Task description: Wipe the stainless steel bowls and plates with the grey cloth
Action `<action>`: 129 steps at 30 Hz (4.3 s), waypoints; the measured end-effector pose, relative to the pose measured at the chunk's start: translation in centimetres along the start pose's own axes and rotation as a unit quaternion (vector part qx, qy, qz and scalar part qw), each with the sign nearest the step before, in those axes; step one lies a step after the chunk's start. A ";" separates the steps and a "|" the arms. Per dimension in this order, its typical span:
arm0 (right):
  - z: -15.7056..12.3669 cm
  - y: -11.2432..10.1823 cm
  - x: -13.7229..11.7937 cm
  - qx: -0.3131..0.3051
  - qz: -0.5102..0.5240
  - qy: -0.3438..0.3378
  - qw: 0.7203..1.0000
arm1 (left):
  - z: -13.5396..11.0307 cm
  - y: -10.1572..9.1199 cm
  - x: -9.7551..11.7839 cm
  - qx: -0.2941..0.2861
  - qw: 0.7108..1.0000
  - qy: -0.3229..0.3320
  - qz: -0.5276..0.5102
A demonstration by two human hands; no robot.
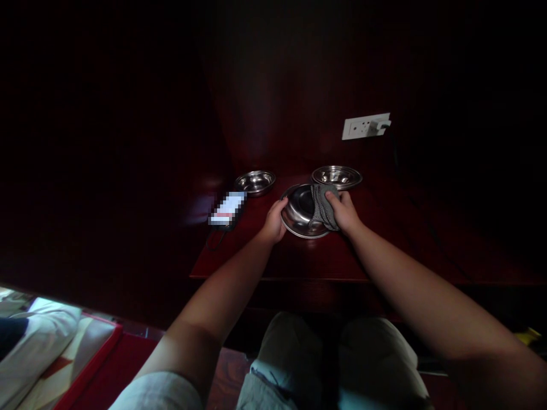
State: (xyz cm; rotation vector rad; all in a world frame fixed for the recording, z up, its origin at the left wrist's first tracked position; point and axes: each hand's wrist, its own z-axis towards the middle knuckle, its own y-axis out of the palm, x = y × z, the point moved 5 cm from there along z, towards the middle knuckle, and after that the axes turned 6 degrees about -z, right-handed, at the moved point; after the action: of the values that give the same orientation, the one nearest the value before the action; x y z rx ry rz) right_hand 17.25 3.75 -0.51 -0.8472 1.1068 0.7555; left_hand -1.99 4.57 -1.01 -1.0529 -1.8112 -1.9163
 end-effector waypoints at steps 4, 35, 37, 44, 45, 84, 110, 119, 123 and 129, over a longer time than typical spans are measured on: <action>0.0 0.0 0.0 -0.004 0.001 0.000 1.000 | 0.1 0.0 0.2 -0.011 1.000 0.011 0.008; 0.2 -0.7 0.1 0.047 0.073 0.038 0.995 | -1.6 1.6 -0.1 -0.103 0.991 -0.087 0.012; 0.2 -0.6 0.0 0.040 0.073 0.032 0.996 | -1.5 1.5 -0.1 -0.102 0.991 -0.087 0.011; 0.1 -0.9 0.2 0.036 0.054 0.035 0.997 | -1.2 1.6 0.0 -0.103 0.991 -0.081 0.021; 0.0 -0.9 0.2 0.038 0.043 0.034 0.998 | -1.2 1.6 0.0 -0.102 0.991 -0.079 0.021; 0.3 -1.0 0.0 0.034 0.041 0.005 0.999 | -1.0 1.5 -0.1 -0.100 0.994 -0.049 0.008; 0.6 -1.1 0.0 0.017 0.055 0.019 0.998 | -0.9 1.1 -0.2 -0.101 0.993 -0.053 0.031; 0.2 -0.8 -0.5 -0.028 0.089 0.019 0.995 | -0.9 1.1 -0.2 -0.081 0.994 -0.065 0.018; 0.0 -0.6 -0.6 -0.040 0.101 0.023 0.994 | -1.0 1.2 -0.2 -0.078 0.995 -0.068 0.011; -0.2 -0.6 -0.7 -0.043 0.097 0.034 0.994 | -0.9 1.1 -0.2 -0.094 0.993 -0.067 0.006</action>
State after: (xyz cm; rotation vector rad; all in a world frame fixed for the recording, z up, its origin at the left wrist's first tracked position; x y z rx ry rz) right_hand 17.46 3.21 0.26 -0.8509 1.2364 0.9465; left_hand -1.36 3.47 -0.28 -1.2787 -1.7125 -2.0880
